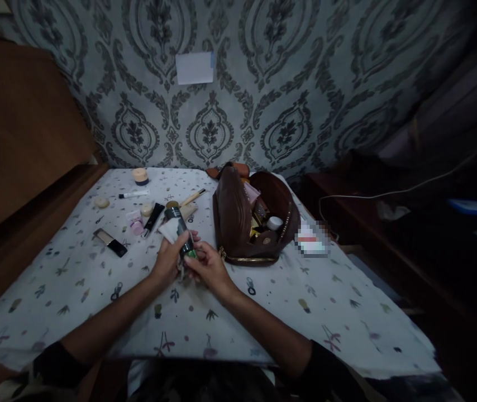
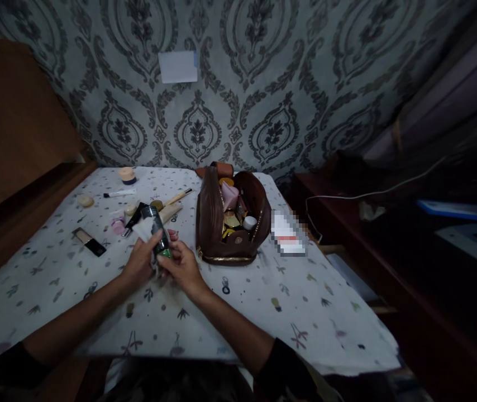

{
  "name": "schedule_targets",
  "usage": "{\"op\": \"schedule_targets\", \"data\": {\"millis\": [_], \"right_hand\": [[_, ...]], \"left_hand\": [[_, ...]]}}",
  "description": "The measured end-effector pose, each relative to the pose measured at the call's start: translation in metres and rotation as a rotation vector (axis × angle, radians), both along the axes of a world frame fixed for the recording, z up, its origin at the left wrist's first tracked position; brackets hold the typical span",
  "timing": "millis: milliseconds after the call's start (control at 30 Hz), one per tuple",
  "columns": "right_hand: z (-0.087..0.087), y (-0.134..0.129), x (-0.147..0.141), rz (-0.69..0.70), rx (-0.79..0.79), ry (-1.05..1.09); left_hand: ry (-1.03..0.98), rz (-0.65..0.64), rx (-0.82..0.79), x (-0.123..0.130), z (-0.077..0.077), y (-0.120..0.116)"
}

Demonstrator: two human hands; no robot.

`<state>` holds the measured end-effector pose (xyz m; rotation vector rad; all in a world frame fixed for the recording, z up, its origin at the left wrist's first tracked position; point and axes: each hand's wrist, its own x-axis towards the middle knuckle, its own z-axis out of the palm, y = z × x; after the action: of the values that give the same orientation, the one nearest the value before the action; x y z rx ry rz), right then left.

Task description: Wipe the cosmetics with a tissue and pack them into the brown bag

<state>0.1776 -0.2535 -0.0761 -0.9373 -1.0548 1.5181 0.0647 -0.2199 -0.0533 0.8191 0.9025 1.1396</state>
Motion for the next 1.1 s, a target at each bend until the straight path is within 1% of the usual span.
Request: {"op": "schedule_targets", "data": {"millis": [100,167,200,267,367,500,567,667,733,833,900,967,1033,1100], "right_hand": [[-0.002,-0.001,0.002,-0.162,0.13,-0.216],[-0.002,-0.004,0.002,-0.255,0.208,-0.397],[-0.002,-0.005,0.003,-0.276,0.242,-0.485],[-0.002,-0.009,0.003,-0.283,0.301,-0.626],[-0.002,-0.014,0.002,-0.259,0.375,-0.753],[0.0,-0.019,0.001,-0.194,0.433,-0.777],[0.0,-0.019,0.0,-0.168,0.433,-0.762],[0.0,-0.017,-0.001,-0.127,0.375,-0.65],[-0.001,-0.015,-0.002,-0.066,0.286,-0.476],[0.0,-0.011,-0.001,0.101,0.067,-0.131],[0.003,-0.01,0.0,0.219,-0.095,0.09],[0.007,-0.01,0.0,0.299,-0.208,0.247],[0.009,-0.01,-0.001,0.337,-0.256,0.32],[0.009,-0.011,-0.004,0.328,-0.25,0.323]], "left_hand": [[0.019,0.003,0.02,0.007,-0.009,-0.009],[0.004,0.024,0.039,0.01,-0.011,-0.011],[-0.005,0.037,0.04,0.011,-0.01,-0.011],[-0.025,0.081,0.025,0.011,-0.007,-0.008],[-0.065,0.145,-0.009,0.007,0.001,0.0],[-0.098,0.217,-0.019,-0.003,0.008,0.011],[-0.107,0.248,-0.011,-0.008,0.011,0.016],[-0.165,0.259,-0.035,-0.016,0.015,0.024],[-0.248,0.25,-0.07,-0.021,0.019,0.028],[-0.362,0.198,-0.095,-0.028,0.025,0.031],[-0.412,0.136,-0.059,-0.032,0.029,0.03],[-0.444,0.08,-0.002,-0.034,0.032,0.03],[-0.463,0.049,0.043,-0.035,0.035,0.029],[-0.465,0.058,0.059,-0.035,0.037,0.029]]}}
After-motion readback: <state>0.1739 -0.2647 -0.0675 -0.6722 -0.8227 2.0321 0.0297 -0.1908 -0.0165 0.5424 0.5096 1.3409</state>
